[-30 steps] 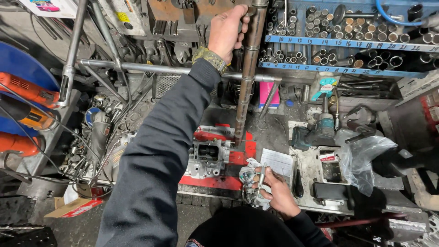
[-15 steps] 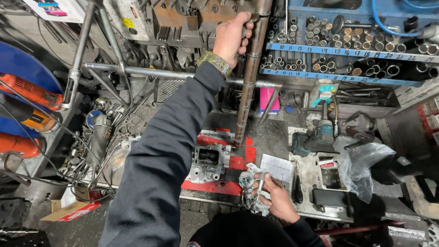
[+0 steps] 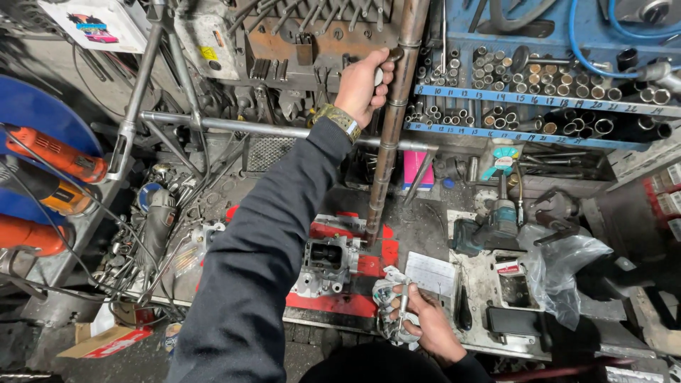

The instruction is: Measuring engine components like a camshaft and cleaning parts on a workbench.

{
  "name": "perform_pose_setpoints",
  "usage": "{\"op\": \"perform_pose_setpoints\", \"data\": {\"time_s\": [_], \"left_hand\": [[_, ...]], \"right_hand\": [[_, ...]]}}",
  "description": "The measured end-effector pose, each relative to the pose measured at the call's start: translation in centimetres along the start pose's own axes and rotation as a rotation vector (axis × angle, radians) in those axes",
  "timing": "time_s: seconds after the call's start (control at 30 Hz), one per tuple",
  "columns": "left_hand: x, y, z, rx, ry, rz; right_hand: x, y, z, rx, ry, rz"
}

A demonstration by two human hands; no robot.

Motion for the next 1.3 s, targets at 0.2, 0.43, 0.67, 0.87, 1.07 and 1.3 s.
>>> {"op": "perform_pose_setpoints", "data": {"time_s": [0.2, 0.43, 0.67, 0.87, 1.07, 1.3], "left_hand": [[0.2, -0.5, -0.4, 0.014, -0.071, -0.033], [-0.2, -0.1, -1.4, -0.013, -0.125, -0.043], [-0.4, -0.1, -1.7, 0.000, -0.161, -0.078], [-0.3, 0.1, -1.7, -0.009, -0.201, -0.102], [-1.1, 0.4, -2.0, -0.087, -0.642, -0.301], [0.1, 1.3, -0.2, -0.151, -0.426, -0.059]], "right_hand": [[-0.1, -0.2, 0.0, 0.025, 0.000, 0.021], [0.3, 0.1, 0.1, 0.010, 0.026, 0.015], [0.6, 0.1, 0.0, 0.022, 0.045, 0.001], [0.5, 0.2, -0.2, 0.018, 0.041, -0.001], [-0.2, -0.3, 0.6, 0.034, 0.022, -0.001], [0.0, 0.3, 0.2, 0.024, 0.030, -0.005]]}}
Point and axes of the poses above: each hand's wrist, its own y-axis away from the middle knuckle, its own z-axis out of the back of the hand, x = y × z, the point moved 5 cm from there along -y, towards the middle knuckle, and after that the axes turned 10 degrees about x, right-handed, at the moved point
